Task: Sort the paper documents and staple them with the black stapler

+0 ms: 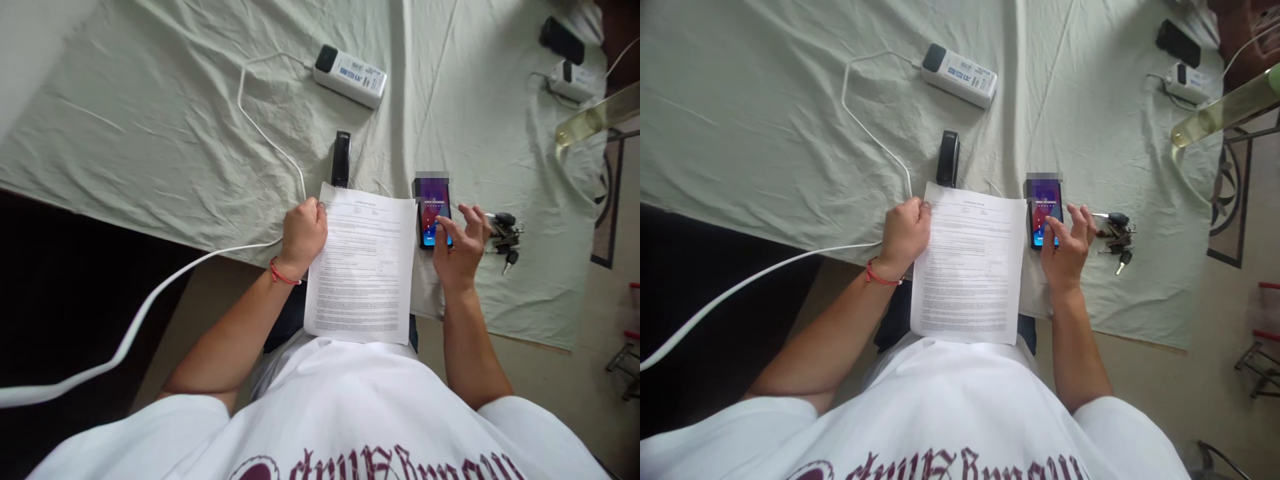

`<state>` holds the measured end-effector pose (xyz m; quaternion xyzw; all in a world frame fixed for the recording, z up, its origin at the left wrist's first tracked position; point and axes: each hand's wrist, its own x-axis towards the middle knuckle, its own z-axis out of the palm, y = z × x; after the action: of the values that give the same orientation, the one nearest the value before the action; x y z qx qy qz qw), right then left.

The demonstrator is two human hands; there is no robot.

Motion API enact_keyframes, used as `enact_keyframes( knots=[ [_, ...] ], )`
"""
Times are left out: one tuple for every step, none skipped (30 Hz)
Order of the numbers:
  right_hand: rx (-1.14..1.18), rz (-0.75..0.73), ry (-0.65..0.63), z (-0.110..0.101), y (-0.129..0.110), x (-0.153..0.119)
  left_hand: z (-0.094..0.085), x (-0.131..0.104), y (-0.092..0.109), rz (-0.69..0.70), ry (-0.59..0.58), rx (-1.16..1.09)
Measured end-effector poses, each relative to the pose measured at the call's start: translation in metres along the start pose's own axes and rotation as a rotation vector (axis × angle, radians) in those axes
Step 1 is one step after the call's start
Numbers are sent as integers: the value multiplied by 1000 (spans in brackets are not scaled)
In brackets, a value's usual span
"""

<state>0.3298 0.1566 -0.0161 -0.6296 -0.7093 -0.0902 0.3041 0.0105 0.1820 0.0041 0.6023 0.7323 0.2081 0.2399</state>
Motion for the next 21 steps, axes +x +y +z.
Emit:
enact_keyframes(
  knots=[
    [0,-4,-2,0,-1,0,0,0,0,-1,-1,0],
    [0,-7,-5,0,-3,0,0,0,0,-4,-2,2],
    [0,-11,-10,-1,-4,0,0,0,1,-6,-3,4],
    [-2,-15,-14,-1,-6,1,0,0,1,-8,-2,7],
    [-6,-19,-19,-1,-7,1,0,0,1,-6,0,9],
    [-12,-20,-24,0,-8,1,0,0,1,-3,2,10],
    [-18,-18,-28,0,-9,0,0,0,1,1,5,11],
    [-23,-14,-30,1,-9,0,0,0,1,6,6,11],
    [-23,-11,-31,2,-9,-1,0,0,0,10,7,11],
    [-19,-11,-31,3,-8,-2,0,0,0,12,6,12],
    [-14,-16,-31,4,-8,-3,1,0,0,12,7,13],
    [-10,-23,-33,5,-7,-4,1,0,0,12,8,14],
    [-9,-30,-34,5,-6,-4,1,0,0,12,9,15],
    [-14,-32,-33,6,-6,-5,1,0,0,13,10,17],
    [-20,-30,-29,6,-6,-5,1,0,0,13,10,18],
    [-23,-25,-24,5,-6,-5,1,0,0,14,8,19],
    [-20,-20,-23,5,-6,-5,0,0,0,13,7,19],
    [-12,-18,-25,5,-6,-5,0,0,0,13,5,19],
    [-2,-18,-30,5,-6,-5,0,0,0,13,6,18],
    [8,-18,-37,5,-6,-5,0,0,0,15,8,16],
    [13,-18,-42,6,-7,-5,0,0,0,17,10,13]
  ],
)
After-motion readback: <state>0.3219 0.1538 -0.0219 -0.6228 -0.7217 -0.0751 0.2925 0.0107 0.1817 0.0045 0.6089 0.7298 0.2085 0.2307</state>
